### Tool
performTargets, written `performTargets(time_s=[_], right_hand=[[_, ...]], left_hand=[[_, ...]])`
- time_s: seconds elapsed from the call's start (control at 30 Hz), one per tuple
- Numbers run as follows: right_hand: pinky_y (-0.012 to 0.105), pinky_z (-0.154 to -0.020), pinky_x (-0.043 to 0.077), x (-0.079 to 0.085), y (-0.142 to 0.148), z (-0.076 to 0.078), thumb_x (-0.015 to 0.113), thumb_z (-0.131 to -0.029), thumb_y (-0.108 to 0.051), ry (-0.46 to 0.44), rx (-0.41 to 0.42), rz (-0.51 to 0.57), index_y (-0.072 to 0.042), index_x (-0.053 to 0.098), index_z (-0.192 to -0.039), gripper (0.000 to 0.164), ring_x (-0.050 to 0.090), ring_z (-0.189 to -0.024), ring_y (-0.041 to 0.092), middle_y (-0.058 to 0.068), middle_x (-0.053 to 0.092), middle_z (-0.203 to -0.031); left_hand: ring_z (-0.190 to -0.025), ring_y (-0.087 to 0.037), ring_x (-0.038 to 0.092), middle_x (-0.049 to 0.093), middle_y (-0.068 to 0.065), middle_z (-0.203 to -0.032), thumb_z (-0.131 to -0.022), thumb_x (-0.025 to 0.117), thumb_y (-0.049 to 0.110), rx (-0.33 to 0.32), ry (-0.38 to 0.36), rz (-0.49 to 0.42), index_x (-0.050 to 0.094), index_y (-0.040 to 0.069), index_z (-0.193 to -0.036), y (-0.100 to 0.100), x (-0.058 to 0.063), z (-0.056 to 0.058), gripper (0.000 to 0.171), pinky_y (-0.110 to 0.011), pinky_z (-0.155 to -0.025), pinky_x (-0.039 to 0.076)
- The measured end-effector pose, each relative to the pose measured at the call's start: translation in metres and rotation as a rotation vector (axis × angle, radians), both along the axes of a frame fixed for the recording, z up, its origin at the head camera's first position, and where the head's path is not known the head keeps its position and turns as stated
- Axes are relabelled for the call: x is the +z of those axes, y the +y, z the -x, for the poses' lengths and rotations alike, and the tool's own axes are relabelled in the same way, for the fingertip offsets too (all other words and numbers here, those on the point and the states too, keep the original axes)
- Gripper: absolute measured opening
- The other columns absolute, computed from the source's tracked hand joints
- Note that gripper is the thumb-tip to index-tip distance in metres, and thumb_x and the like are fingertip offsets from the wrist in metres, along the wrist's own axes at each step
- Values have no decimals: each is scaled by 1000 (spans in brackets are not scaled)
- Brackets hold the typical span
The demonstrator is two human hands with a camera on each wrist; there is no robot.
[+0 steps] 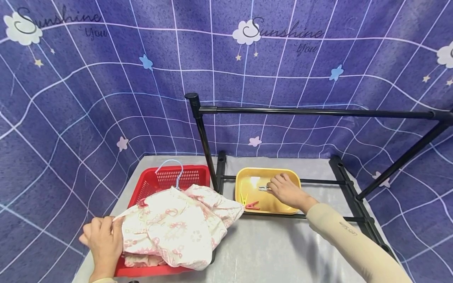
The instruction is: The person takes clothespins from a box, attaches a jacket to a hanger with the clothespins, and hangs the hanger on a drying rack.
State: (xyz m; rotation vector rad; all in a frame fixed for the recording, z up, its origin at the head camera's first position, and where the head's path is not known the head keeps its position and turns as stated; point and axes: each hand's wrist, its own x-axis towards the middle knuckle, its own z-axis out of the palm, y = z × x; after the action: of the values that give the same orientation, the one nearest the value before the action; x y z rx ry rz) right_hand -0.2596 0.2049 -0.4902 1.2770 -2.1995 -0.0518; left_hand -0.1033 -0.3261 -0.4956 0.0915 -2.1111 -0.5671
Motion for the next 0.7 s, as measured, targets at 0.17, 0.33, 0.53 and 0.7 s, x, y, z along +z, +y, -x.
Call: performTargets(time_s=[0.17, 0.33, 0.53, 0.7], right_hand=[[41, -78, 34, 2, 0, -2, 45, -89, -26, -63, 1, 16, -6, 53, -95, 22, 44, -82, 24, 4, 44, -85], [40, -79, 33, 5, -2, -4, 48, -88, -23, -83, 10, 35, -5, 53, -96, 20, 43, -82, 24, 4, 43, -85], [39, -76, 33, 10, -5, -7, 45, -91, -25, -78, 16, 55, -5, 52, -96, 22, 42, -81, 23, 4, 43, -85], [38, -75, 34, 14, -8, -10, 40, -94, -26, -57, 19, 63, -4, 52, -97, 25, 42, -79, 23, 4, 43, -85]], left_hand=[[-81, -47, 30, 38, -20, -78, -89, 48, 48, 2, 10, 1, 51, -4, -77, 0, 0, 0, 53, -57, -72, 13], [-81, -47, 31, 38, -20, -78, -88, 49, 48, 3, 11, -2, 51, -3, -76, 1, 0, 0, 53, -58, -72, 13], [-82, -47, 31, 38, -20, -79, -88, 48, 49, 2, 8, -7, 51, -3, -76, 0, -2, 0, 53, -58, -73, 13], [-82, -47, 31, 38, -20, -79, -88, 48, 48, -1, 14, -10, 51, -3, -75, 0, -2, 1, 53, -58, -73, 13]])
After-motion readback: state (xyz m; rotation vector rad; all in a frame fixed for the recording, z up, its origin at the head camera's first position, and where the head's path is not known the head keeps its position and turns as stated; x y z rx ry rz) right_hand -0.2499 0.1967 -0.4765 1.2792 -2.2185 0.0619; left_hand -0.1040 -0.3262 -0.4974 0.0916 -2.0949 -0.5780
